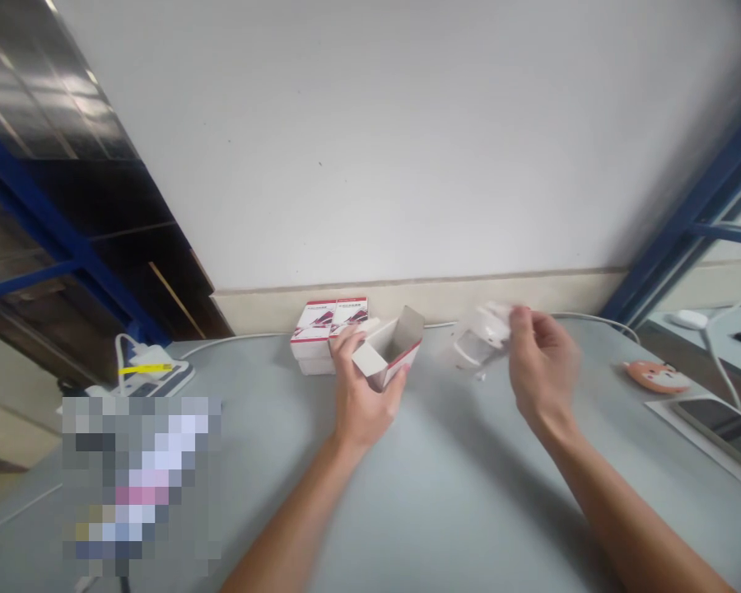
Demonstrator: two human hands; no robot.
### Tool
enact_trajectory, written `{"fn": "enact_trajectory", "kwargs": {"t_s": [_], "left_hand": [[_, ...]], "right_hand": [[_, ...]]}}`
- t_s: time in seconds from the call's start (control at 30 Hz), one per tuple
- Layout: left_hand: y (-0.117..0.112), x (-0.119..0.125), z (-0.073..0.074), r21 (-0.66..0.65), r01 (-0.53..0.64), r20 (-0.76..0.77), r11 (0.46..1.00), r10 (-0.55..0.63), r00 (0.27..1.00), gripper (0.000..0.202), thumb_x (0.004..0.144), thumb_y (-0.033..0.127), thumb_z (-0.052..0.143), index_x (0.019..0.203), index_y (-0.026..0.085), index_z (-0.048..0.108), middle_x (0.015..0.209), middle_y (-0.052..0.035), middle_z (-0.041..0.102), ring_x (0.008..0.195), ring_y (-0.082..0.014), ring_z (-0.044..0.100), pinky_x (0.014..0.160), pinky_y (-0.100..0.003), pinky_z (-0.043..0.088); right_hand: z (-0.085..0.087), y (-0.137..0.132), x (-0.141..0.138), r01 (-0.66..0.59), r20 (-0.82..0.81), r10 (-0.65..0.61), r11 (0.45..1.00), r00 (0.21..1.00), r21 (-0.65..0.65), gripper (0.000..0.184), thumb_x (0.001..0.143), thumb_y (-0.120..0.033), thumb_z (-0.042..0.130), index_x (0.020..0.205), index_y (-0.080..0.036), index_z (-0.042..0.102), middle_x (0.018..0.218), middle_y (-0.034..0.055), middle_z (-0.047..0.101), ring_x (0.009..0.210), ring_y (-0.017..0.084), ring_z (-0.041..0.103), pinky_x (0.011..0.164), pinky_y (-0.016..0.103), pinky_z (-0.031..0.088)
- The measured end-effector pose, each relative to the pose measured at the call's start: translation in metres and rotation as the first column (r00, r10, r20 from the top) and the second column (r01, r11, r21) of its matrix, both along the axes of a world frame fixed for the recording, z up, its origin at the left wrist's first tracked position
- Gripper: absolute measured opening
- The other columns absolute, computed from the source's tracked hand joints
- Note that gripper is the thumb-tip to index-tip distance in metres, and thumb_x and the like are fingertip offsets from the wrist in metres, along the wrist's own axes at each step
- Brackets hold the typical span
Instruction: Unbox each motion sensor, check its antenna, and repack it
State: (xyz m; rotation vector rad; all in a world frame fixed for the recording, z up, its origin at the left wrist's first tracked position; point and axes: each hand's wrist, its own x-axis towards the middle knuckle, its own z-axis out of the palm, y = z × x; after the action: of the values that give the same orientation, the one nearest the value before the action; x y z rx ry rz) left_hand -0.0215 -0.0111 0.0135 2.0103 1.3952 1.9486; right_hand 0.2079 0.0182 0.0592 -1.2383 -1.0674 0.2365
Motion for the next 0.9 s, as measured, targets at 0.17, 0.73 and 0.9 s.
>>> {"fn": "enact_trajectory", "kwargs": {"t_s": [0.17,0.73,0.9], "left_hand": [[0.001,0.003,0.007,0.066,-0.159,0.033,0.985,0.157,0.987,0.078,0.085,0.024,0.081,0.147,0.027,0.033,0.158,-0.0190,0.024,0.158,-0.0341,0.023,0.124,-0.055,0.035],[-0.005,0.022,-0.018,-0.174,0.063,-0.012,0.983,-0.066,0.998,0.073,0.093,0.026,0.074,0.151,0.029,0.031,0.149,-0.0156,0.043,0.139,-0.0266,0.052,0.112,-0.043,0.051],[-0.004,0.023,-0.021,-0.173,0.121,0.029,0.977,-0.118,0.993,0.072,0.095,0.027,0.073,0.152,0.027,0.030,0.148,-0.0164,0.048,0.137,-0.0256,0.056,0.112,-0.041,0.051]], "right_hand": [[-0.008,0.001,-0.012,-0.270,0.182,0.354,0.890,0.917,-0.367,0.045,0.094,-0.056,0.055,0.078,-0.018,0.072,0.066,0.0045,0.069,0.060,0.020,0.059,0.058,0.030,0.042],[-0.044,-0.009,-0.033,-0.240,0.437,0.585,0.745,0.683,-0.623,0.043,0.101,-0.042,0.046,0.068,-0.023,0.065,0.068,0.0058,0.071,0.062,0.021,0.058,0.058,0.030,0.030],[-0.039,-0.008,-0.030,-0.204,0.492,0.534,0.793,0.688,-0.575,0.040,0.102,-0.040,0.047,0.073,-0.022,0.067,0.078,0.0070,0.073,0.064,0.021,0.060,0.059,0.030,0.033]]}}
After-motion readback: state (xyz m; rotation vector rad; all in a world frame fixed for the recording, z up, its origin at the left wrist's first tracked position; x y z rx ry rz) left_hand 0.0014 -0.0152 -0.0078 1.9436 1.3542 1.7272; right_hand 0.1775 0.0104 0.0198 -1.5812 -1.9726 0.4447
